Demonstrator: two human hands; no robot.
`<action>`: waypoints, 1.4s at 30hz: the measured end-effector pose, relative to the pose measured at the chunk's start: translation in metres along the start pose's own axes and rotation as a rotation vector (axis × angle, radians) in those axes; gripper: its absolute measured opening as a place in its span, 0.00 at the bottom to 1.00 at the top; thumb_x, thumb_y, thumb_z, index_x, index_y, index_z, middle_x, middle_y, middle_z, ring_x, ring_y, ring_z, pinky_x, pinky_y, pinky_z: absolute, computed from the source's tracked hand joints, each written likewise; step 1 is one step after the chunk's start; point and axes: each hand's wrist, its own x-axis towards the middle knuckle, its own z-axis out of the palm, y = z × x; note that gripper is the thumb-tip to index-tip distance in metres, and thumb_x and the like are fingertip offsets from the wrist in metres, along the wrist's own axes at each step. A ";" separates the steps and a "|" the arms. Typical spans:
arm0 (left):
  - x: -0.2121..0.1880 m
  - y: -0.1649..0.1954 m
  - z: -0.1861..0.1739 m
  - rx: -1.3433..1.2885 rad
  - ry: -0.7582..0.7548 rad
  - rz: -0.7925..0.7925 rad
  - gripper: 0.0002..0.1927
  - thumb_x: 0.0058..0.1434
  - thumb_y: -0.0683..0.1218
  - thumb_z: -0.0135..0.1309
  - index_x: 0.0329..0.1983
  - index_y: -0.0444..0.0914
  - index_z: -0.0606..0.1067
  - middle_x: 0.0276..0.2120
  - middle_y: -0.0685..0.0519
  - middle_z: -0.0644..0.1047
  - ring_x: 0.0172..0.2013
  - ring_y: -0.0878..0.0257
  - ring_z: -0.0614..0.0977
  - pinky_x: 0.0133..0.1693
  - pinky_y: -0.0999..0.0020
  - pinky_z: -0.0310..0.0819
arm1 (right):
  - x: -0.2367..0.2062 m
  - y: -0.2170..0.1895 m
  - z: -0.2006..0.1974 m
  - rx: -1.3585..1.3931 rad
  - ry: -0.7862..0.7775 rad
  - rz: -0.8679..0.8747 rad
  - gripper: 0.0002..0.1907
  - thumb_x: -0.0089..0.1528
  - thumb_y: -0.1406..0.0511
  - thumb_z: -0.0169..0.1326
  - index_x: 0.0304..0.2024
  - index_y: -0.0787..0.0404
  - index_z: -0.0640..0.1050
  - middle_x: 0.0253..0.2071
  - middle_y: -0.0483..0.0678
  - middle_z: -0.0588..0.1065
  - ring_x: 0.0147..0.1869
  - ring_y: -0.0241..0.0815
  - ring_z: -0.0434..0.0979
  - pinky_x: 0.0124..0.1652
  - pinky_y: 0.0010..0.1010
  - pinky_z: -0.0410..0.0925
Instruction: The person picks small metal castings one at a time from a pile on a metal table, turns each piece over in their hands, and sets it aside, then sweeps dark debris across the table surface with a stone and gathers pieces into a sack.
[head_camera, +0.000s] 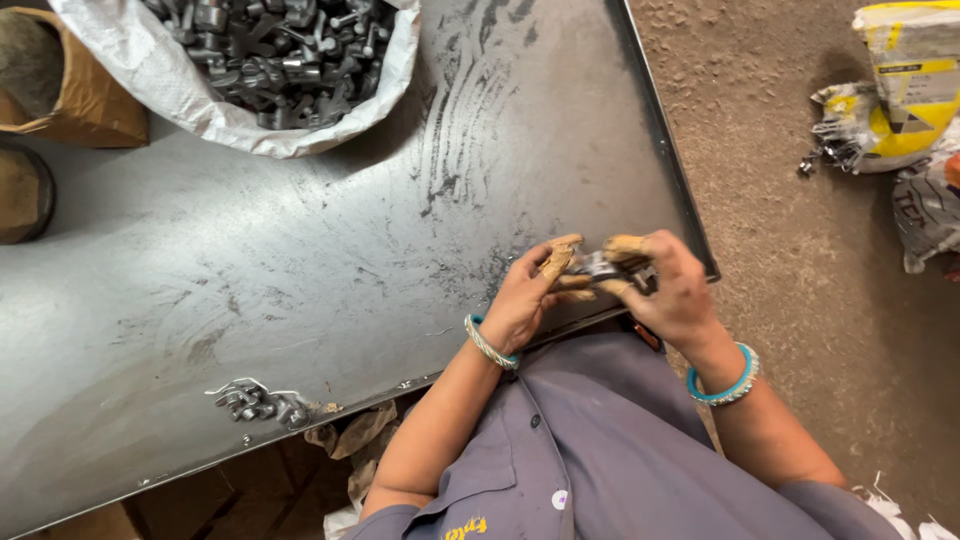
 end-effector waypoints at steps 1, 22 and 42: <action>0.002 -0.002 0.000 -0.063 -0.044 -0.019 0.18 0.69 0.43 0.54 0.59 0.31 0.73 0.48 0.46 0.81 0.48 0.58 0.84 0.48 0.63 0.81 | 0.000 -0.002 -0.003 0.061 -0.022 0.070 0.25 0.53 0.72 0.69 0.50 0.64 0.74 0.44 0.51 0.77 0.47 0.43 0.79 0.46 0.32 0.73; 0.000 0.033 -0.082 -0.479 -0.015 0.111 0.19 0.73 0.46 0.49 0.63 0.33 0.71 0.45 0.47 0.77 0.43 0.59 0.79 0.46 0.59 0.77 | -0.009 0.050 0.001 -0.093 -0.003 0.476 0.13 0.62 0.73 0.63 0.49 0.58 0.82 0.49 0.50 0.76 0.46 0.44 0.80 0.48 0.34 0.75; -0.009 0.027 -0.090 -0.556 -0.025 0.180 0.17 0.75 0.45 0.46 0.61 0.30 0.72 0.42 0.45 0.81 0.40 0.56 0.84 0.45 0.56 0.83 | 0.029 0.017 0.047 0.047 -0.048 0.386 0.30 0.47 0.73 0.71 0.50 0.62 0.73 0.42 0.50 0.75 0.44 0.43 0.78 0.46 0.34 0.72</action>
